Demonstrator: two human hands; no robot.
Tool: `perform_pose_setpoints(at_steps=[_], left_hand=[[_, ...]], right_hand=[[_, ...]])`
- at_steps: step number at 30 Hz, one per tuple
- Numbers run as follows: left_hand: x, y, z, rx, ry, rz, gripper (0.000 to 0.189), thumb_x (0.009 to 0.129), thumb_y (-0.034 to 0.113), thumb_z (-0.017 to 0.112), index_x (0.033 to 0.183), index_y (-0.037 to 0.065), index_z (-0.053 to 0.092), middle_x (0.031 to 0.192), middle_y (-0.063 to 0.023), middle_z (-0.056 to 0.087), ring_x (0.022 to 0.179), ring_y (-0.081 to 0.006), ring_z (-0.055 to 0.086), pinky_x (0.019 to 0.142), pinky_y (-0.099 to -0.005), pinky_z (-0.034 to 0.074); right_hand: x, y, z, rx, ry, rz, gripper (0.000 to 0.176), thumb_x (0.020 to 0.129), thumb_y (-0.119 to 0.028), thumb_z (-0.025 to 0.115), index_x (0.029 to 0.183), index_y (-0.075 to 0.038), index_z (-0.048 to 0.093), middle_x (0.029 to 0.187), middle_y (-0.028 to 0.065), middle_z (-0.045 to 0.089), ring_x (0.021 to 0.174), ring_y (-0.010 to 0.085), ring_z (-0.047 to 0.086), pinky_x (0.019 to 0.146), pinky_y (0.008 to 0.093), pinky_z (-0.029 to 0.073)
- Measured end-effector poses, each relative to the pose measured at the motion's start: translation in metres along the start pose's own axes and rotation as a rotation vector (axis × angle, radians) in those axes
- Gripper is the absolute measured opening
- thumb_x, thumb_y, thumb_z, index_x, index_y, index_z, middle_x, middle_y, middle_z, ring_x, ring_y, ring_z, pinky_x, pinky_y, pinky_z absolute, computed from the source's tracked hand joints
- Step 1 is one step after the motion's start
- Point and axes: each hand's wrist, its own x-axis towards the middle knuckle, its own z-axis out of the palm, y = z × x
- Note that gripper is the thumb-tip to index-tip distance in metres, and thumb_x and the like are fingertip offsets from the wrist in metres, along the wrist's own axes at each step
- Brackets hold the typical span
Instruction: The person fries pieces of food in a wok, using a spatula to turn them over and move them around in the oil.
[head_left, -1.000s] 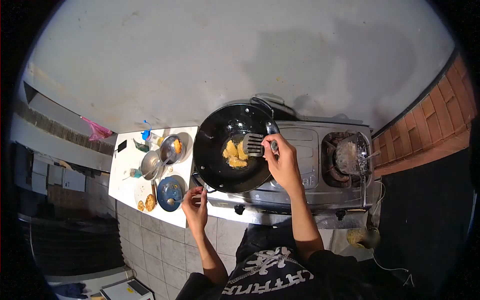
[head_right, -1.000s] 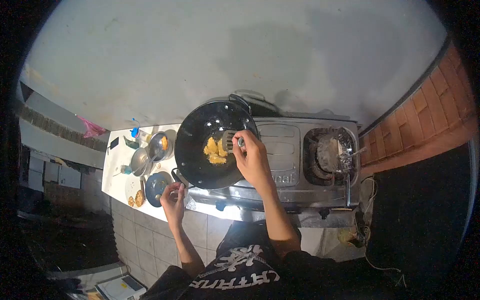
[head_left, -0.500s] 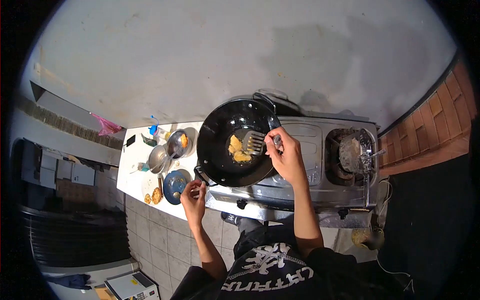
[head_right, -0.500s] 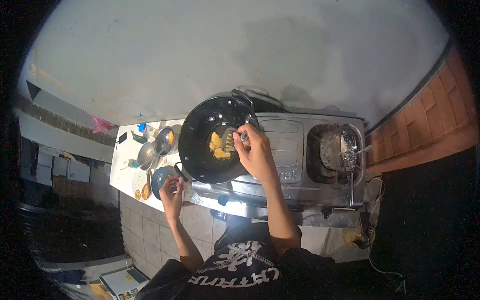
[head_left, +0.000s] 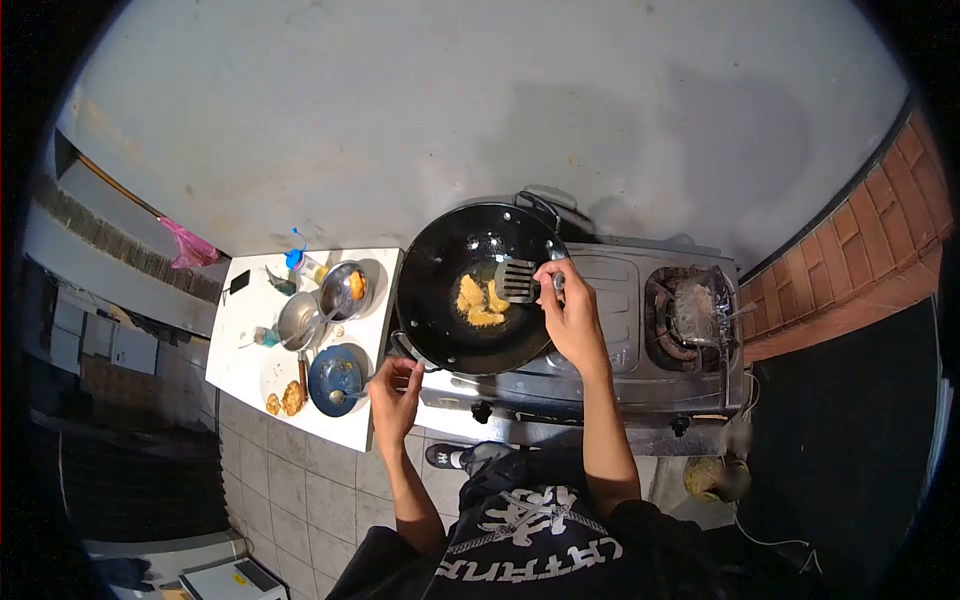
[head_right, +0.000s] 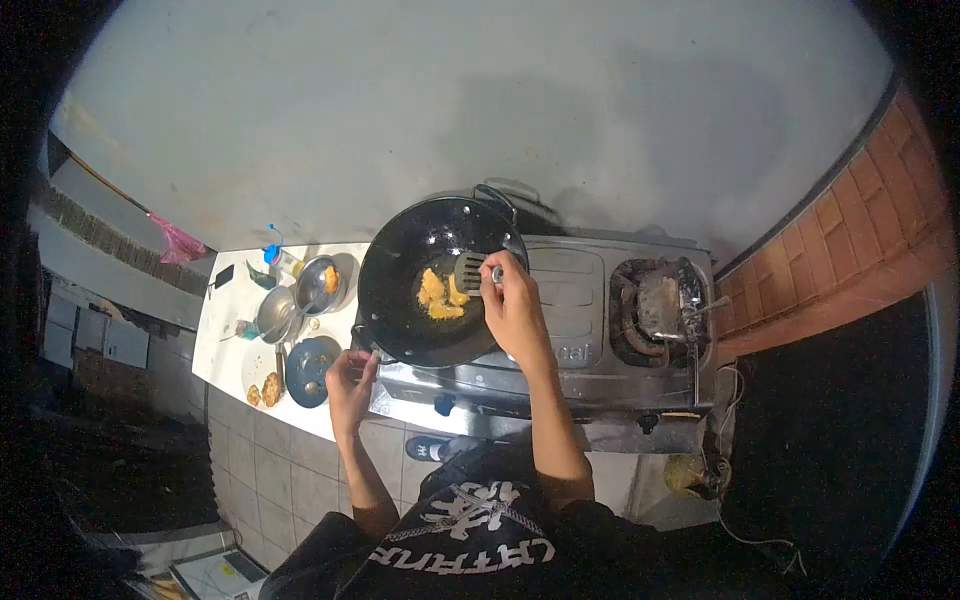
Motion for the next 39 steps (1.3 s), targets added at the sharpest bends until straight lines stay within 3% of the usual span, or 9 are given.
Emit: perform_pose_setpoints(at_steps=[9, 15, 18, 22, 28, 35, 39], left_hand=[[0.027, -0.004, -0.016, -0.023, -0.142, 0.059, 0.019, 0.089, 0.016, 0.071, 0.088, -0.002, 0.064, 0.07, -0.0055, 0.066, 0.062, -0.01, 0.061, 0.06, -0.0249, 0.048], [0.046, -0.016, -0.026, -0.01, -0.227, 0.138, 0.02, 0.089, 0.016, 0.072, 0.086, -0.002, 0.063, 0.062, -0.0057, 0.063, 0.057, -0.0088, 0.057, 0.057, -0.0251, 0.045], [0.052, -0.016, -0.024, 0.02, -0.278, 0.12, 0.024, 0.09, 0.021, 0.071, 0.086, -0.002, 0.063, 0.06, -0.0063, 0.062, 0.055, -0.0091, 0.057, 0.055, -0.025, 0.044], [0.058, -0.012, -0.025, 0.015, -0.302, 0.118, 0.025, 0.09, 0.022, 0.071, 0.086, -0.002, 0.064, 0.058, -0.0059, 0.06, 0.052, -0.0086, 0.054, 0.052, -0.0249, 0.043], [0.065, -0.017, -0.028, 0.024, -0.334, 0.144, 0.026, 0.091, 0.023, 0.071, 0.086, -0.002, 0.063, 0.057, -0.0047, 0.058, 0.05, -0.0081, 0.05, 0.051, -0.025, 0.04], [0.07, -0.017, -0.028, 0.056, -0.336, 0.145, 0.027, 0.091, 0.023, 0.07, 0.085, -0.002, 0.062, 0.056, -0.004, 0.056, 0.05, -0.0086, 0.05, 0.05, -0.0255, 0.039], [0.066, -0.014, -0.033, 0.044, -0.371, 0.121, 0.025, 0.092, 0.022, 0.07, 0.085, -0.002, 0.062, 0.056, -0.0032, 0.055, 0.051, -0.0078, 0.047, 0.05, -0.0252, 0.038]], right_hand=[[-0.003, -0.005, 0.018, -0.061, 0.101, 0.045, 0.011, 0.101, -0.009, 0.05, 0.099, 0.002, 0.051, 0.088, 0.0099, 0.062, 0.068, 0.0133, 0.059, 0.062, 0.0276, 0.051], [-0.005, -0.011, 0.03, -0.185, 0.177, 0.016, 0.008, 0.099, -0.007, 0.05, 0.099, 0.0, 0.05, 0.084, 0.0139, 0.061, 0.069, 0.0215, 0.059, 0.066, 0.033, 0.048], [-0.006, -0.018, 0.031, -0.212, 0.156, 0.061, 0.006, 0.096, -0.003, 0.051, 0.098, -0.001, 0.047, 0.083, 0.0173, 0.058, 0.072, 0.0321, 0.057, 0.069, 0.0368, 0.046], [-0.004, -0.017, 0.034, -0.228, 0.136, 0.034, 0.008, 0.093, 0.003, 0.05, 0.098, 0.0, 0.044, 0.085, 0.0188, 0.057, 0.075, 0.0365, 0.057, 0.07, 0.0367, 0.046], [-0.003, -0.027, 0.038, -0.25, 0.09, 0.011, 0.009, 0.095, 0.001, 0.05, 0.099, 0.0, 0.043, 0.088, 0.0226, 0.058, 0.082, 0.0452, 0.057, 0.072, 0.0407, 0.047], [-0.012, -0.026, 0.043, -0.273, 0.087, 0.0, 0.01, 0.095, 0.0, 0.051, 0.1, 0.0, 0.043, 0.088, 0.0232, 0.058, 0.083, 0.0471, 0.055, 0.071, 0.0405, 0.047], [-0.02, -0.025, 0.041, -0.236, 0.12, 0.017, 0.01, 0.094, 0.001, 0.053, 0.099, 0.0, 0.044, 0.086, 0.0197, 0.058, 0.076, 0.0394, 0.057, 0.069, 0.0371, 0.047]])
